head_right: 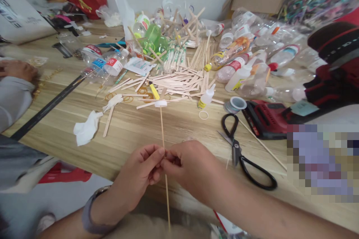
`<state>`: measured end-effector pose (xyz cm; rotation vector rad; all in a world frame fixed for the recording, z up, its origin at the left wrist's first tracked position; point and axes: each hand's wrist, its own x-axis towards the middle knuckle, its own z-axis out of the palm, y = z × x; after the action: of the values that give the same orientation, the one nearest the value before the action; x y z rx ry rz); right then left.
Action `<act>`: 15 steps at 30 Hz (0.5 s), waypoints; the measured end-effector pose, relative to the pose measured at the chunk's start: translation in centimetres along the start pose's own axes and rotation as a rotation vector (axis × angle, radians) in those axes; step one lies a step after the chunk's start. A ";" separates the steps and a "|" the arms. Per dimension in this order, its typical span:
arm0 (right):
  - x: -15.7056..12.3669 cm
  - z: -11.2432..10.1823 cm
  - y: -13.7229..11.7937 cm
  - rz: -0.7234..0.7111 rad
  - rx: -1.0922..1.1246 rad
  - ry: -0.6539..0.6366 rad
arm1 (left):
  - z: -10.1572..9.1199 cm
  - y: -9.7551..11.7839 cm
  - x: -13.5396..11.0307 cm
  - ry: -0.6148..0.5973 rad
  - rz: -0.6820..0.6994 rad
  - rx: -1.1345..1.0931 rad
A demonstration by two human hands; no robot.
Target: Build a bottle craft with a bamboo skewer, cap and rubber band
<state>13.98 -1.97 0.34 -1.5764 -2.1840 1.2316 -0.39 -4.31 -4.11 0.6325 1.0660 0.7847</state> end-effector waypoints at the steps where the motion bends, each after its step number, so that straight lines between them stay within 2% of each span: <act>1: -0.1 0.0 -0.1 0.006 0.009 -0.006 | 0.0 0.0 0.0 0.002 0.005 0.001; 15: -1.0 0.1 -0.2 0.168 0.154 -0.129 | 0.4 -0.5 -0.7 -0.001 0.026 0.050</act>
<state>14.19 -2.92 0.77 -1.6877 -2.0065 1.5507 -0.07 -5.22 -3.92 0.6904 1.0805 0.7825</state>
